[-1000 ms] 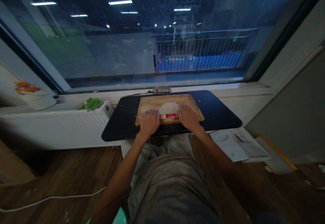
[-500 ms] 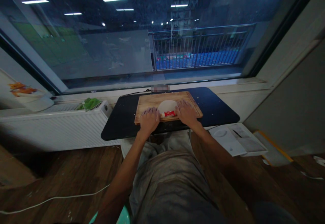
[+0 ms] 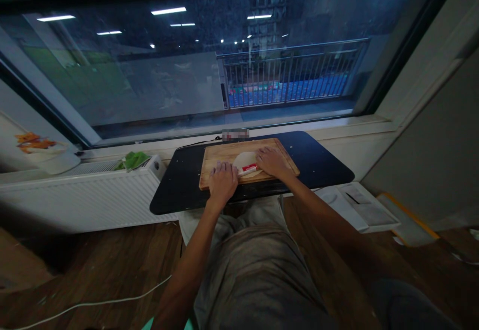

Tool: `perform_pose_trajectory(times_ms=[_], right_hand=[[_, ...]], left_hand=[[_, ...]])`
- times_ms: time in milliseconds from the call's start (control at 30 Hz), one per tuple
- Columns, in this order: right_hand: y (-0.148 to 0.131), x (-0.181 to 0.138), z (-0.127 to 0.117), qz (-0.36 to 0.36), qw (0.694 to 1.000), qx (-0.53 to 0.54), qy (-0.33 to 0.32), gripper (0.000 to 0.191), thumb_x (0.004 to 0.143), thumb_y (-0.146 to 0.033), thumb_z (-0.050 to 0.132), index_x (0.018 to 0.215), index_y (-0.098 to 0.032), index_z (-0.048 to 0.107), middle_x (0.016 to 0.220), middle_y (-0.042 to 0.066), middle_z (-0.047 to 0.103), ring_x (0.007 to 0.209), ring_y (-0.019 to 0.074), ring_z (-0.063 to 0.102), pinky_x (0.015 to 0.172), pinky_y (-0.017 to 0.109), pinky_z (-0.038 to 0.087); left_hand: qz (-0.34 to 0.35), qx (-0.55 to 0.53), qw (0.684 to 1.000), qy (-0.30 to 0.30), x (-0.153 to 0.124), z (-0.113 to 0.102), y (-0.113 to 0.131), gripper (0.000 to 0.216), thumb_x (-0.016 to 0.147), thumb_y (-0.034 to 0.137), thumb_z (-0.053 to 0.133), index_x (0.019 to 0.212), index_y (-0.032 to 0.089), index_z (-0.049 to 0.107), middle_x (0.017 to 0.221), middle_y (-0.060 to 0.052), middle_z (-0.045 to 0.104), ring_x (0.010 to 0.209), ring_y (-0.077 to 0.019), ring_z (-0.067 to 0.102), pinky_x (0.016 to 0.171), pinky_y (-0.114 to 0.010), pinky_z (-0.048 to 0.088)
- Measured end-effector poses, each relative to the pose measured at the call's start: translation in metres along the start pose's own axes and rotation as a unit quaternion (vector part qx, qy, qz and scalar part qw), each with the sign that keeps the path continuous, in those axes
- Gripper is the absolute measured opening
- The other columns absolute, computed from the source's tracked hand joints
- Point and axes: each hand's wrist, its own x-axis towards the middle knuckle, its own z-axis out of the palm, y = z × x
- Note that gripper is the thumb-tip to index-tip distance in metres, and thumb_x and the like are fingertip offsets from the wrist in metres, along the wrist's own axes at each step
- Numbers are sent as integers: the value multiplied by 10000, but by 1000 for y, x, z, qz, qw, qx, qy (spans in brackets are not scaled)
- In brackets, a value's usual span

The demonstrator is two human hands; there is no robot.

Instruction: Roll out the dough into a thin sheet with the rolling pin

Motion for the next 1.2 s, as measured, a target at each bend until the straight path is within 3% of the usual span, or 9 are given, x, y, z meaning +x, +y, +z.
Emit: perform_pose_trajectory(times_ms=[133,333,600,767,867,1033,1133,1200], right_hand=[[2,-12,-3,-49,998,-25,-17,412,1150,-177,399,1348,-97,751,1480,191,738,1428,311,624,1273,427,411],[7,-21,-1,-64,997,-31,5,439,1153,-175,380,1381,-87,744,1519,204,710,1475,311,595,1292,454,411],[9,-3,6,-70,997,-35,-21,432,1145,-152,409,1367,-72,771,1459,210,752,1430,316,638,1267,445,425],[12,12,17,-71,997,-8,-11,483,1123,-142,423,1520,-29,673,1608,236,657,1508,316,593,1303,476,397],[13,18,23,-54,998,23,-15,538,1112,-153,425,1609,-55,607,1651,216,629,1555,305,563,1346,496,348],[14,26,23,-45,997,58,-33,575,1104,-171,392,1633,-68,592,1662,210,621,1574,300,556,1374,504,315],[13,26,19,-58,994,70,-54,575,1098,-174,379,1610,-38,604,1696,236,575,1600,311,522,1367,514,327],[10,23,16,-12,994,89,-60,586,1113,-230,390,1651,-86,570,1731,219,541,1635,334,467,1362,558,320]], left_hand=[[0,32,999,27,-15,-3,12,524,1186,346,309,1442,78,679,1488,-261,725,1527,-405,587,1211,-544,477],[-7,49,998,40,-30,-6,24,568,1185,345,332,1514,17,659,1542,-287,696,1485,-390,648,1187,-506,529],[-23,51,998,22,-45,-12,38,606,1187,354,318,1573,-16,604,1566,-309,671,1431,-387,689,1090,-481,610],[7,62,998,8,-50,-14,43,631,1173,370,380,1605,-53,556,1638,-343,591,1566,-420,573,1279,-565,471],[26,51,998,-22,-52,-15,43,648,1155,364,423,1637,-60,510,1689,-350,529,1616,-414,517,1317,-566,423],[73,9,996,-41,-53,-16,35,619,1166,386,403,1627,-11,516,1668,-314,576,1600,-390,539,1309,-552,429],[116,-34,991,-60,-46,-16,21,531,1195,400,339,1553,110,603,1609,-230,661,1547,-342,595,1268,-499,470],[135,-65,985,-86,-35,-16,8,489,1208,385,295,1464,192,664,1516,-170,735,1455,-309,665,1212,-458,505]])
